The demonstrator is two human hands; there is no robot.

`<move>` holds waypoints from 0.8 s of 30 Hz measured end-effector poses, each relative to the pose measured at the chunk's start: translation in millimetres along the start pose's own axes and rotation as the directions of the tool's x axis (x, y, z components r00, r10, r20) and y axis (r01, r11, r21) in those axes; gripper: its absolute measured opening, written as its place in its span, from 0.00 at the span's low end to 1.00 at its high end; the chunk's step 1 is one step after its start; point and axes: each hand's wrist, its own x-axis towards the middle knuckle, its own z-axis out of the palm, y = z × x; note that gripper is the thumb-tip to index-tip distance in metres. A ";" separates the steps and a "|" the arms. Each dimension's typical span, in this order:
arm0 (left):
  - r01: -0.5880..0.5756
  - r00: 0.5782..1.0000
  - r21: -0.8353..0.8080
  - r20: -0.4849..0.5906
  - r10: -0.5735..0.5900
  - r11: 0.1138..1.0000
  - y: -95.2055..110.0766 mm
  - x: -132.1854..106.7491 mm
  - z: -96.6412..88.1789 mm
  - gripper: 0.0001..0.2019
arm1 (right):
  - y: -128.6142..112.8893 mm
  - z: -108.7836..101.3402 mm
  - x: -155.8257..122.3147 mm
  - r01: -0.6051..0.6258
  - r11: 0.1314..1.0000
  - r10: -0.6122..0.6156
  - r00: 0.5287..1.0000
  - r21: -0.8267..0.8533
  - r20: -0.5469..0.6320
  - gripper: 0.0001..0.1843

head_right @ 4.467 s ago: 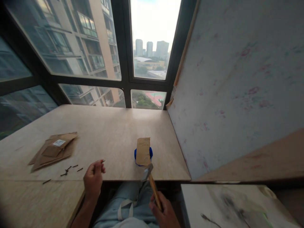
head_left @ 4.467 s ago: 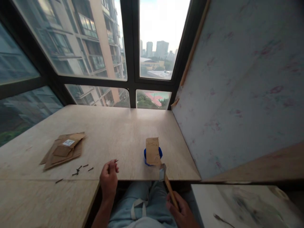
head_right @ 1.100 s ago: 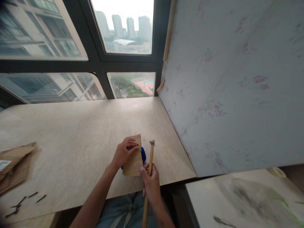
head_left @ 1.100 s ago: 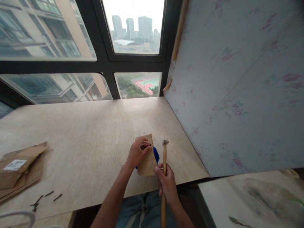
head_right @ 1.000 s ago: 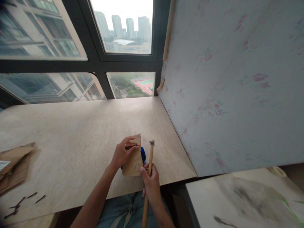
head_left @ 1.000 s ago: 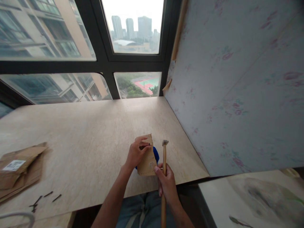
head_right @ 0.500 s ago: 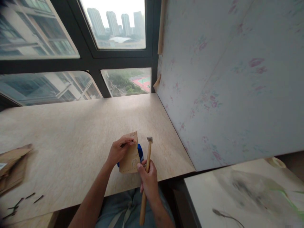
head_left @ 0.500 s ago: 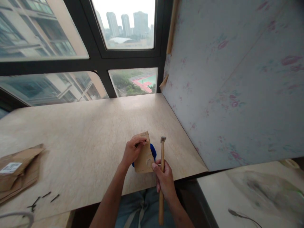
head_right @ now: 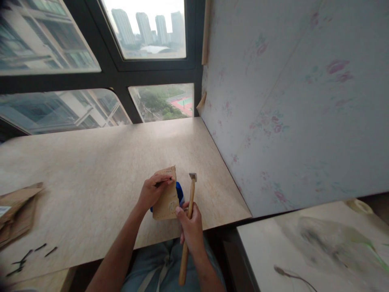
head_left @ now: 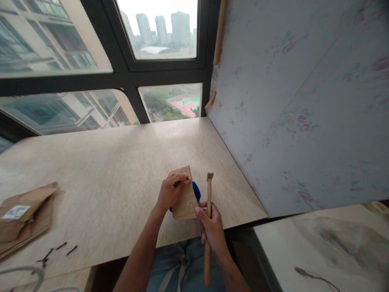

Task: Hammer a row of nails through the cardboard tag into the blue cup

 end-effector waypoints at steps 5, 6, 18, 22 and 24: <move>0.000 1.000 -0.013 0.026 0.001 1.000 -2.2 -2.9 2.2 0.11 | -0.7 -1.3 1.1 -0.010 1.000 0.009 1.000 -0.024 -0.010 0.25; -0.002 1.000 -0.005 0.029 0.002 1.000 -2.6 -3.6 2.4 0.13 | -1.3 -1.9 1.5 -0.010 0.999 0.009 1.000 -0.032 -0.006 0.25; -0.042 0.999 0.126 -0.003 0.043 0.991 -3.9 -7.1 5.1 0.14 | -63.8 -52.3 -10.8 0.148 0.970 -0.115 0.978 -0.191 0.173 0.30; -0.033 0.999 0.100 0.015 0.032 0.994 -4.9 -7.4 6.2 0.14 | -101.9 -66.3 -3.9 0.207 0.855 -0.075 0.957 -0.476 0.282 0.27; -0.035 0.999 0.092 0.006 0.035 0.995 -5.4 -7.5 6.7 0.14 | -115.0 -67.2 -1.1 0.304 0.764 -0.108 0.930 -0.569 0.353 0.26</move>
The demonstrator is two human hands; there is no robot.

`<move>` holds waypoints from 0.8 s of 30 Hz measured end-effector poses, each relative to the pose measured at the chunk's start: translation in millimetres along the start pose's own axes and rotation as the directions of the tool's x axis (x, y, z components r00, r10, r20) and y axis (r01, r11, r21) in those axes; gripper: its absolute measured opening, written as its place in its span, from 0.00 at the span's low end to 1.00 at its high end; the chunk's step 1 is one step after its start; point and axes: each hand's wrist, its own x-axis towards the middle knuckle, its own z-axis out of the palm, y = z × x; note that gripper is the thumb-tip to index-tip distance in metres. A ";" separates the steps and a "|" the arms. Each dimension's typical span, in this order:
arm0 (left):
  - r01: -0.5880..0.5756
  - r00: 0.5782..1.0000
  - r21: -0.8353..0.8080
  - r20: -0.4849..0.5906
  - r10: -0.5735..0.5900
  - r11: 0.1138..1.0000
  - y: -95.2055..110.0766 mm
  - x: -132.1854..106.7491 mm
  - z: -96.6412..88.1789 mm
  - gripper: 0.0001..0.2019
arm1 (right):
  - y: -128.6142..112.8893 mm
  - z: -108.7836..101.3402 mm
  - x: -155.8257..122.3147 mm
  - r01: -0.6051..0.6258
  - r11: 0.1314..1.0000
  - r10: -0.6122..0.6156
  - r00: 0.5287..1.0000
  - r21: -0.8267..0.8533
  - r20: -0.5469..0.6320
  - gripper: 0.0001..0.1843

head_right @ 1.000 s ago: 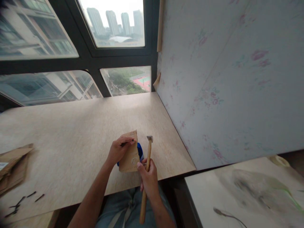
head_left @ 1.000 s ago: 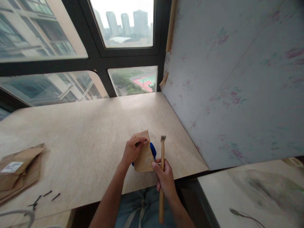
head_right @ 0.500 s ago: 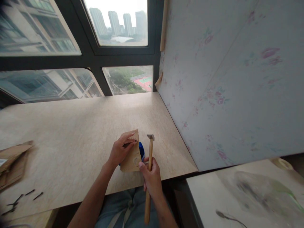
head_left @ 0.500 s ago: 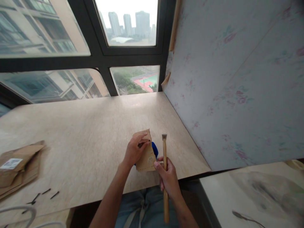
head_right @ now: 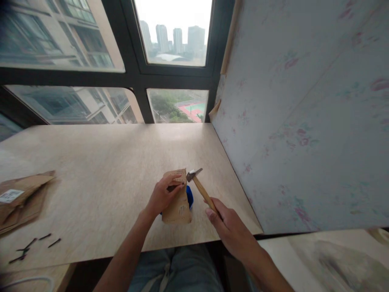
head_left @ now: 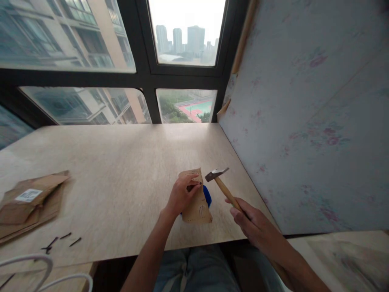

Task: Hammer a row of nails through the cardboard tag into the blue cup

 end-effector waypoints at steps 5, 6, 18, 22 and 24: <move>-0.021 0.999 0.022 -0.034 0.021 1.000 1.2 0.3 0.0 0.13 | -11.3 -2.0 5.1 0.049 0.995 -0.043 0.996 -0.087 0.076 0.26; -0.020 0.999 0.028 -0.035 0.021 0.999 1.9 0.5 -0.4 0.13 | -10.9 -0.4 6.8 0.051 0.994 -0.043 0.996 -0.099 0.082 0.25; 0.019 1.000 -0.078 0.000 -0.019 0.997 11.1 1.6 -2.8 0.19 | -19.2 0.5 8.6 0.068 0.984 -0.058 0.996 -0.168 0.067 0.22; 0.030 1.000 -0.081 -0.006 -0.031 0.996 12.3 2.0 -4.1 0.22 | -14.6 0.7 6.8 0.064 0.984 -0.051 0.996 -0.165 0.078 0.23; 0.043 0.999 -0.088 -0.001 -0.043 0.995 11.9 2.0 -4.1 0.24 | -10.4 2.8 5.7 0.061 0.981 -0.045 0.995 -0.186 0.087 0.24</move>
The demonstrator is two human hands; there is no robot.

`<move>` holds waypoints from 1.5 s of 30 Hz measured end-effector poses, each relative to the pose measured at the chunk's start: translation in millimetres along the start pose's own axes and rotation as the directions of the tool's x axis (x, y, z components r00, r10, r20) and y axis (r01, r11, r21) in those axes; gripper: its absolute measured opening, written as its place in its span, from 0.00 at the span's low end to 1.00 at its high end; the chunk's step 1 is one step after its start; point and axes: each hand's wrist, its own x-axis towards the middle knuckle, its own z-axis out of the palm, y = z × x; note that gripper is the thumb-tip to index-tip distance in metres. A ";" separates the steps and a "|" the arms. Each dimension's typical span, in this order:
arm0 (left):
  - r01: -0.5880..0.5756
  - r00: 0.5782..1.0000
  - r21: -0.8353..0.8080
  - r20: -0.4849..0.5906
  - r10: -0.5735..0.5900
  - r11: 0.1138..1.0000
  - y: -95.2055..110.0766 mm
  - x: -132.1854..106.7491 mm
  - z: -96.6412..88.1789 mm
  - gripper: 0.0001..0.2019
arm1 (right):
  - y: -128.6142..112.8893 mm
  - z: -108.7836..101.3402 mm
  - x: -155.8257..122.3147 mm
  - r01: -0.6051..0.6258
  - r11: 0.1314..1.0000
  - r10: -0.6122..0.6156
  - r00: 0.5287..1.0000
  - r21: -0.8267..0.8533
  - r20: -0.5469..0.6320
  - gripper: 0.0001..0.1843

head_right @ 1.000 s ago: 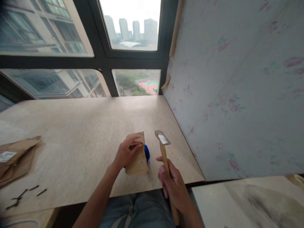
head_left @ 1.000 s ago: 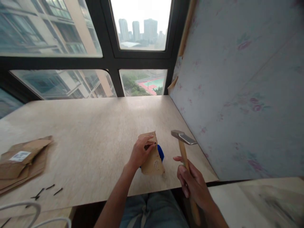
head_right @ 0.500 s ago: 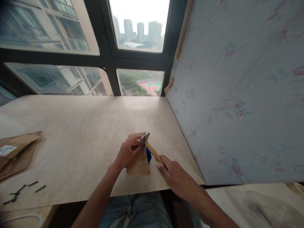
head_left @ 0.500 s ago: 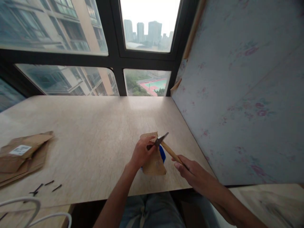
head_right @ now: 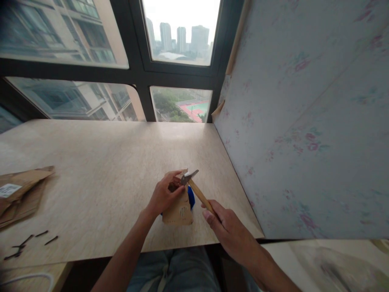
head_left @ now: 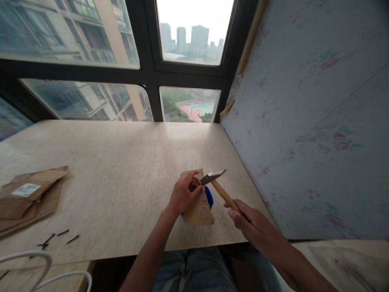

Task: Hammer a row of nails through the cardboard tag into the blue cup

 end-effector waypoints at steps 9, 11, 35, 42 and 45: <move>-0.003 1.000 -0.032 0.018 0.003 0.999 -0.8 0.0 0.7 0.23 | 8.1 10.7 11.8 -0.025 0.997 0.032 0.996 -0.071 0.087 0.22; 0.004 1.000 -0.042 0.029 -0.002 0.999 -0.7 0.0 0.5 0.22 | 7.9 9.1 11.6 -0.030 0.998 0.034 0.996 -0.055 0.082 0.22; -0.132 0.990 0.049 -0.046 0.134 0.990 -2.0 -8.1 -0.9 0.30 | 32.6 87.7 13.2 -0.142 0.946 0.239 0.913 0.291 -0.332 0.23; -0.112 0.948 0.265 -0.260 0.183 0.958 1.7 -41.0 -37.5 0.21 | 36.6 86.0 4.3 -0.144 0.943 0.254 0.893 0.300 -0.371 0.24; 0.063 0.921 0.337 -0.381 0.075 0.940 -3.3 -81.2 -72.5 0.17 | 43.5 82.8 -9.0 -0.157 0.952 0.246 0.902 0.262 -0.355 0.25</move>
